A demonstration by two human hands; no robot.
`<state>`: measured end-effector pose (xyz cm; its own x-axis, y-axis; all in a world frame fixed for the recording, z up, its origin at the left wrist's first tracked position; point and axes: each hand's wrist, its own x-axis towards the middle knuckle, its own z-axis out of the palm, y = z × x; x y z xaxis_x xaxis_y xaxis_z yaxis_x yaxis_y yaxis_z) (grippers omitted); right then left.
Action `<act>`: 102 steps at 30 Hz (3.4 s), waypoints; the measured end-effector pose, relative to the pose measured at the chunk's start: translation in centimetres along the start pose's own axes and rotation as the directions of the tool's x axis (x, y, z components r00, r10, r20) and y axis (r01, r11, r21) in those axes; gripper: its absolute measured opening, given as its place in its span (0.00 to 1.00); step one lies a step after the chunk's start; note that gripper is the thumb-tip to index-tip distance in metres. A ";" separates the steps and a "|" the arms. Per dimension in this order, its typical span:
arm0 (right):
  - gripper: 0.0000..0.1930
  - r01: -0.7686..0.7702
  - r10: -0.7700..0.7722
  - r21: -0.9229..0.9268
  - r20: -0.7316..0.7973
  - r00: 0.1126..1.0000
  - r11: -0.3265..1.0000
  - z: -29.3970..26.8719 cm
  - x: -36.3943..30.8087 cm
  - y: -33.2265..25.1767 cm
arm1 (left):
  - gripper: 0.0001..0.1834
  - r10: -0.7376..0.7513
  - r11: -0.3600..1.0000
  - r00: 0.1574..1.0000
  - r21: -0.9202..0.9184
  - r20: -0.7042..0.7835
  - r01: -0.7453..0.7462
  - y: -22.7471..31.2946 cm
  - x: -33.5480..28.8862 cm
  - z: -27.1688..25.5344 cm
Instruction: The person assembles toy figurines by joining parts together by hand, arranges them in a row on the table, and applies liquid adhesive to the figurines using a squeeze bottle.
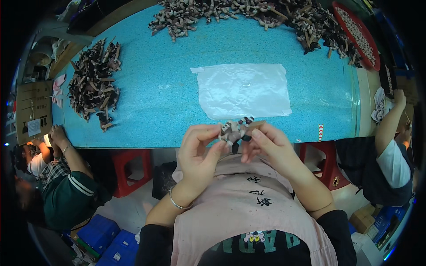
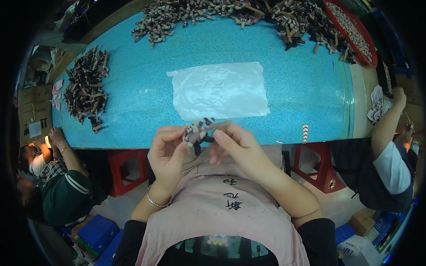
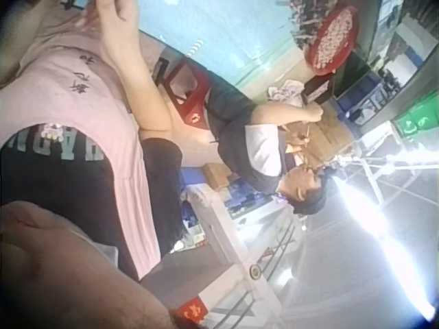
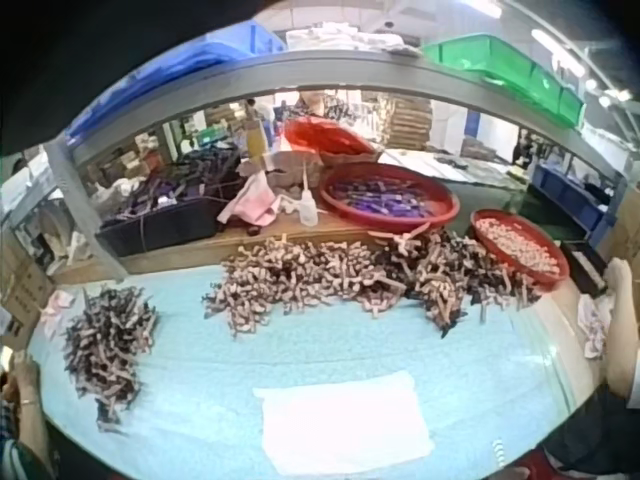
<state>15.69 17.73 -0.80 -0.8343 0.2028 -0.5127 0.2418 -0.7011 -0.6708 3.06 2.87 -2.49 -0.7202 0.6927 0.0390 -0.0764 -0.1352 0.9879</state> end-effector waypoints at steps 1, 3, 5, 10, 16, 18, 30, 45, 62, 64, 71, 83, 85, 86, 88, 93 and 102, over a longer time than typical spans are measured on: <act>0.14 0.034 -0.035 -0.036 -0.017 0.999 0.999 0.9 0.1 0.2 | 0.10 0.010 0.995 1.000 0.101 0.027 -0.012 0.0 -0.4 -0.3; 0.13 0.096 -0.096 -0.052 -0.011 0.995 0.994 1.2 0.1 0.4 | 0.10 0.019 0.979 0.998 0.200 0.055 -0.029 0.3 -0.5 -1.1; 0.13 0.152 -0.153 -0.069 -0.005 0.988 0.986 1.2 0.3 0.6 | 0.08 0.097 0.900 0.953 0.384 0.287 -0.208 0.6 -0.4 -2.3; 0.12 0.188 -0.160 -0.250 0.129 0.979 0.950 1.6 0.1 0.6 | 0.05 -0.161 0.986 0.960 -0.006 0.229 0.166 1.2 0.7 -1.0; 0.12 0.182 -0.162 -0.350 0.086 0.983 0.919 1.6 -0.2 0.5 | 0.05 -0.240 0.923 0.861 -0.170 0.449 0.345 1.7 1.5 -1.2; 0.12 0.224 -0.207 -0.410 0.086 0.975 0.884 1.8 0.0 0.5 | 0.06 -0.181 0.951 0.876 -0.147 0.446 0.271 1.4 1.1 -1.1; 0.17 0.531 -0.534 -0.640 0.216 0.818 0.555 3.3 1.0 0.7 | 0.15 -0.154 0.958 0.976 -0.219 0.152 0.186 1.8 0.7 -1.0; 0.17 0.640 -0.646 -0.573 0.234 0.726 0.512 4.1 2.8 0.5 | 0.21 -0.119 0.972 0.929 -0.149 0.350 0.181 1.0 2.1 -3.1; 0.07 0.880 -0.691 0.304 0.722 0.036 0.364 11.9 -3.2 -8.7 | 0.18 0.162 0.963 0.972 0.240 -0.171 -0.118 1.3 3.0 -9.4; 0.06 0.872 -0.715 0.300 0.695 0.076 0.385 12.0 -3.1 -8.8 | 0.17 0.165 0.957 0.975 0.262 -0.151 -0.122 1.0 3.0 -9.3; 0.07 0.786 -0.647 0.414 0.762 -0.023 0.460 13.3 -1.1 -8.2 | 0.17 0.157 0.952 0.976 0.287 -0.150 -0.109 0.8 3.3 -9.4; 0.03 0.939 -0.877 0.310 0.480 -0.021 0.147 14.5 -0.8 -10.0 | 0.16 0.130 0.946 0.987 0.309 -0.096 -0.095 0.5 2.3 -9.8; 0.06 0.954 -0.713 0.234 0.700 -0.033 0.186 13.9 -1.2 -12.8 | 0.16 0.115 0.931 0.989 0.357 -0.094 -0.074 0.4 1.1 -10.9; 0.08 0.973 -0.746 0.204 0.664 -0.056 0.108 14.6 -2.0 -12.5 | 0.17 0.131 0.948 0.987 0.302 -0.095 -0.096 0.5 1.1 -10.6; 0.08 0.965 -0.783 0.183 0.621 0.034 0.186 14.3 -3.0 -12.1 | 0.17 0.135 0.961 0.986 0.254 -0.099 -0.106 0.5 1.4 -10.7; 0.10 0.817 -0.797 0.291 0.526 0.298 0.498 14.5 -4.0 -11.0 | 0.18 0.134 0.961 0.986 0.258 -0.101 -0.104 0.5 2.3 -9.2; 0.13 0.428 -0.641 0.479 0.526 0.559 0.766 15.7 -4.1 -10.4 | 0.18 0.198 0.934 0.977 0.318 -0.081 -0.163 0.8 1.9 -9.9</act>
<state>8.84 13.42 16.69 -0.8818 0.2035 0.4254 -0.4095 -0.7778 -0.4769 -5.19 -2.92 -3.15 -0.7747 0.5921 0.2220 0.2656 -0.0139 0.9640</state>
